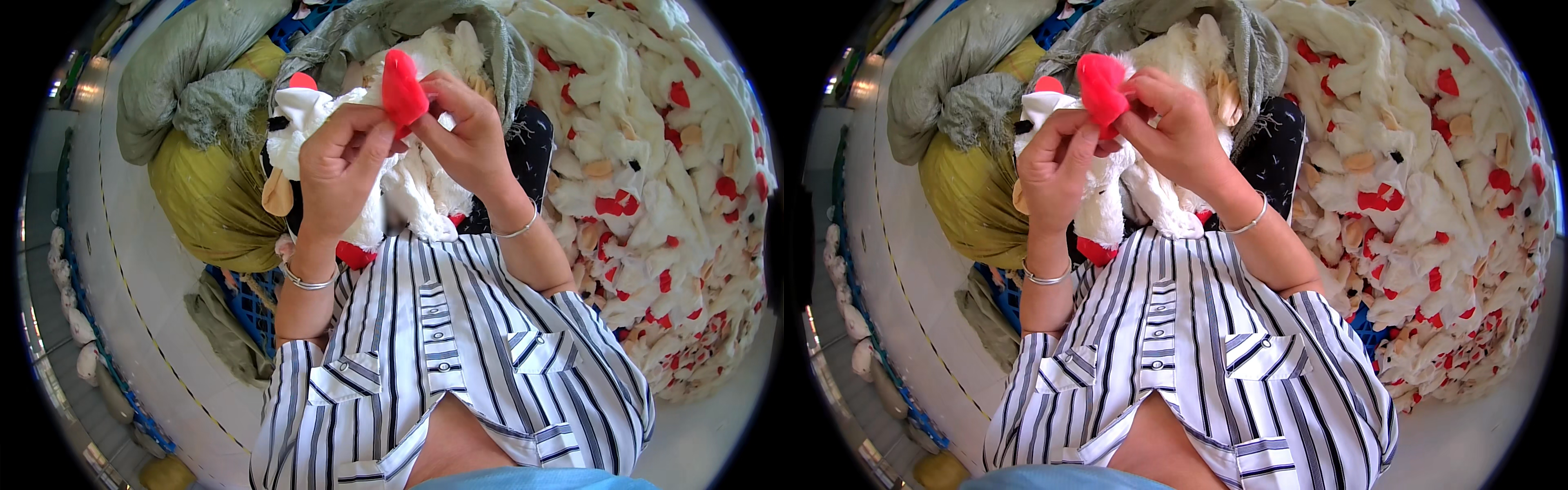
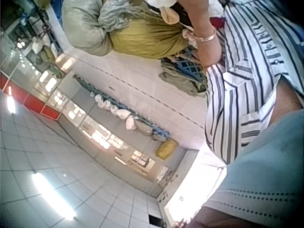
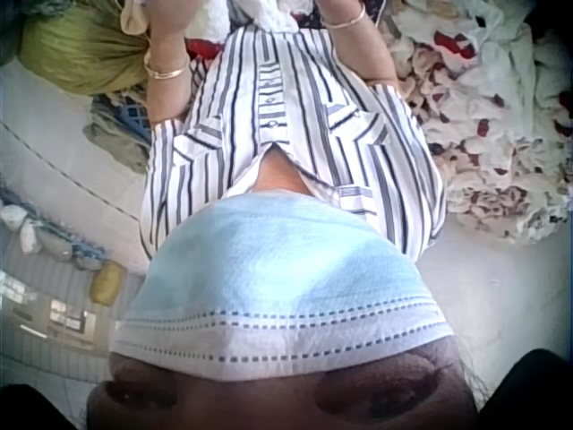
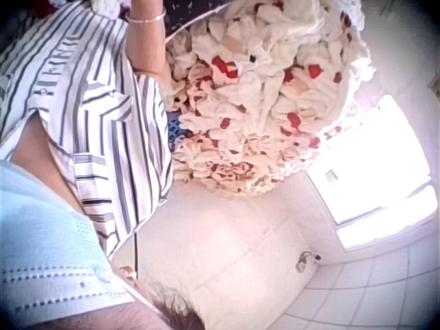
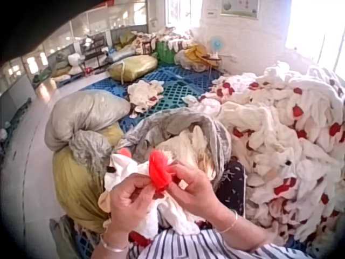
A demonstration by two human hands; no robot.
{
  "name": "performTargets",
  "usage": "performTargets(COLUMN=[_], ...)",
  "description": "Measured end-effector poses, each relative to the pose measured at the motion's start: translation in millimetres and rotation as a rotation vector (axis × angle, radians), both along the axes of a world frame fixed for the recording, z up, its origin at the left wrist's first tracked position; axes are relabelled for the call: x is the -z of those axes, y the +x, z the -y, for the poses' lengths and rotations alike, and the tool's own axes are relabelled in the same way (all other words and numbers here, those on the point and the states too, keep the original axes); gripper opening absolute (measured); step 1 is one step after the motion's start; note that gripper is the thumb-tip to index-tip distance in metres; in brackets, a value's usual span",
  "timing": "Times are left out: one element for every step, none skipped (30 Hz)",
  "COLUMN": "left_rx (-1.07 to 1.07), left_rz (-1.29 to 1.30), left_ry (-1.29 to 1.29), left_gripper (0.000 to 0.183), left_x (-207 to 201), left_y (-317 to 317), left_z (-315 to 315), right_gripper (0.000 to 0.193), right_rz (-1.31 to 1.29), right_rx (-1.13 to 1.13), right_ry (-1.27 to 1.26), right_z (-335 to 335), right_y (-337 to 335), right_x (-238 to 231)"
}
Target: The person assembles a white stuffed toy by hand, inserting red fabric pieces into the toy's limbs and body. They repeatedly turn the toy over, adjust the fabric, and manipulate the stuffing to shape the toy. The process involves handling multiple red fabric pieces and the white plush body.
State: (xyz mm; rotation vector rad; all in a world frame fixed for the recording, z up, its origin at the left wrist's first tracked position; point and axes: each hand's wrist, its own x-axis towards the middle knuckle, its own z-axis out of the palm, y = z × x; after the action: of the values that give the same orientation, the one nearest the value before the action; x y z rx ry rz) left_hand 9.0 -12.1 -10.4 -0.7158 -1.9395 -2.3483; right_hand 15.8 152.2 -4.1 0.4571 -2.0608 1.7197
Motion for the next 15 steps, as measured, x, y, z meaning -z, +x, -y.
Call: performTargets(left_rx=[-0.019,-0.038,-0.058,-0.084,-0.082,-0.08,-0.076,-0.071,-0.066,-0.059,-0.052,-0.046,-0.042,-0.028,-0.014], left_rz=[0.003,0.007,0.01,0.038,-0.009,-0.056,-0.103,-0.105,-0.108,-0.11,-0.128,-0.146,-0.164,-0.212,-0.259], left_ry=[0.005,0.009,0.014,-0.041,-0.086,-0.132,-0.178,-0.141,-0.103,-0.066,-0.111,-0.155,-0.2,-0.255,-0.31], left_gripper=[0.011,0.011,0.011,0.013,0.014,0.015,0.015,0.016,0.016,0.016,0.016,0.016,0.016,0.015,0.015], left_x=[-1,-3,-5,-8,-8,-6,-5,-6,-7,-8,-8,-7,-8,-11,-16], left_y=[-2,-3,-4,-1,-1,-3,-5,-3,0,2,1,-3,-5,-4,-3], left_z=[2,5,6,6,8,10,12,10,6,4,7,13,17,18,18], right_gripper=[0.012,0.013,0.013,0.021,0.022,0.023,0.024,0.026,0.025,0.025,0.024,0.024,0.028,0.028,0.028], right_rz=[0.112,0.224,0.336,0.359,0.376,0.393,0.41,0.413,0.377,0.341,0.306,0.283,0.154,0.071,0.05], right_rx=[-0.132,-0.264,-0.396,-0.43,-0.402,-0.374,-0.344,-0.378,-0.405,-0.429,-0.453,-0.321,-0.265,-0.192,-0.195], right_ry=[-0.066,-0.133,-0.2,-0.234,-0.254,-0.274,-0.294,-0.322,-0.292,-0.263,-0.235,-0.267,-0.309,-0.203,-0.116], right_z=[-3,-8,-11,-10,-9,-9,-8,-8,-10,-16,-18,-19,-15,-14,-16], right_y=[2,6,9,10,11,12,12,11,10,7,4,3,-3,-6,-8], right_x=[1,1,1,-2,-5,-9,-9,-9,-7,-5,-5,-5,-15,-18,-20])
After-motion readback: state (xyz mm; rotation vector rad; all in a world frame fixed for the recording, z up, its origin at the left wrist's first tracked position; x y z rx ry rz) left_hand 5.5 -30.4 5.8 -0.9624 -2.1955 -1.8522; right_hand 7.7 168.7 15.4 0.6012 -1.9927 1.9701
